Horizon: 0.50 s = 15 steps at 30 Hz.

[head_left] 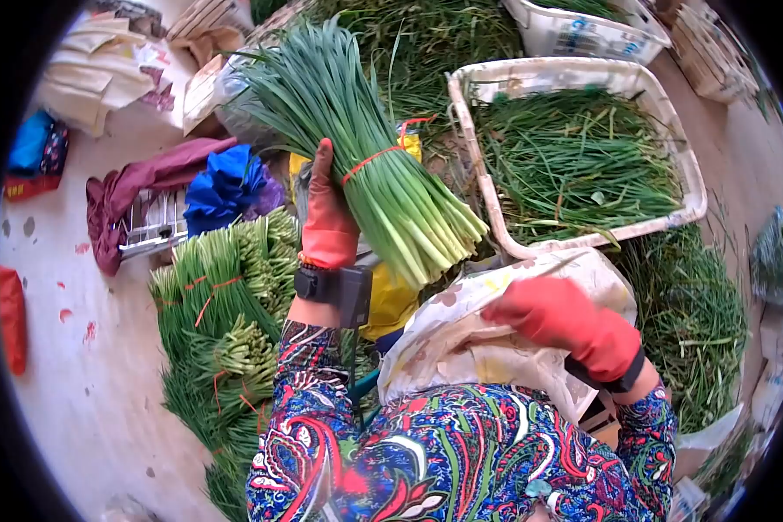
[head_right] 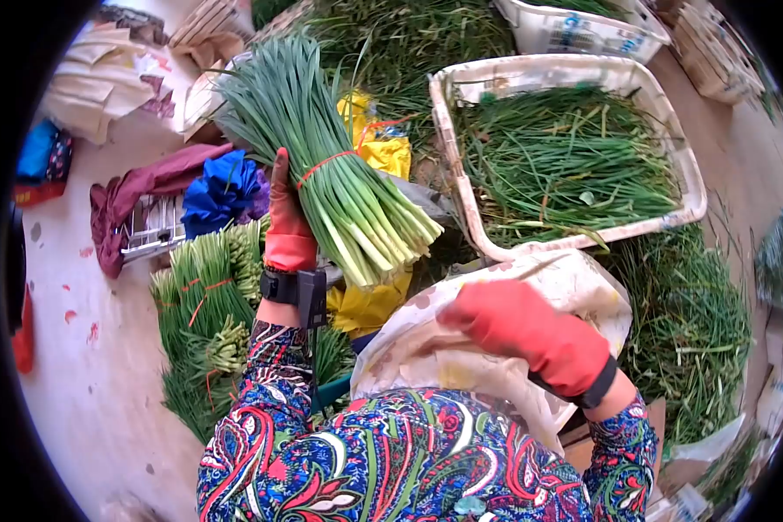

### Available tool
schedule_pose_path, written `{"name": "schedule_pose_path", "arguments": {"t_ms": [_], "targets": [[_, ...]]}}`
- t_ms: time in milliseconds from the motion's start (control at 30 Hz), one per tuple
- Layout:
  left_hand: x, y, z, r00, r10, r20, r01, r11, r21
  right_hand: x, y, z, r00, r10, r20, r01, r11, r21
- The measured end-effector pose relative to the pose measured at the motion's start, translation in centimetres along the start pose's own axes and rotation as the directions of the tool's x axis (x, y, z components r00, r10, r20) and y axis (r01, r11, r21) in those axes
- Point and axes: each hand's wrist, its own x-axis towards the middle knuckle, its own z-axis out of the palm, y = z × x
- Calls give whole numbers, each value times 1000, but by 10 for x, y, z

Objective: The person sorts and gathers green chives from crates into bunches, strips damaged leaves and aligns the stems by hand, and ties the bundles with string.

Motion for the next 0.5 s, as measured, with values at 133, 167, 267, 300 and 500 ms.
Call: {"name": "schedule_pose_path", "arguments": {"t_ms": [133, 167, 267, 300, 500], "targets": [[-21, 5, 8, 974, 195, -115, -182, 977, 113, 42, -37, -37, 843, -142, -519, 256, 954, 155], [-23, 5, 7, 929, 331, -166, -293, 931, 218, 56, -41, -29, 846, -93, -525, 229, 952, 200], [-30, 28, -5, 983, 149, -110, -163, 978, -131, 83, -10, 14, 984, 130, -126, -98, 967, 234], [-37, 42, -3, 979, 171, -112, -185, 975, -127, 84, 1, 21, 927, 350, 131, -369, 913, 174], [-78, 111, -25, 812, 527, -249, -493, 849, 188, 54, 115, 78, 871, 401, 285, -427, 904, 33]]}}
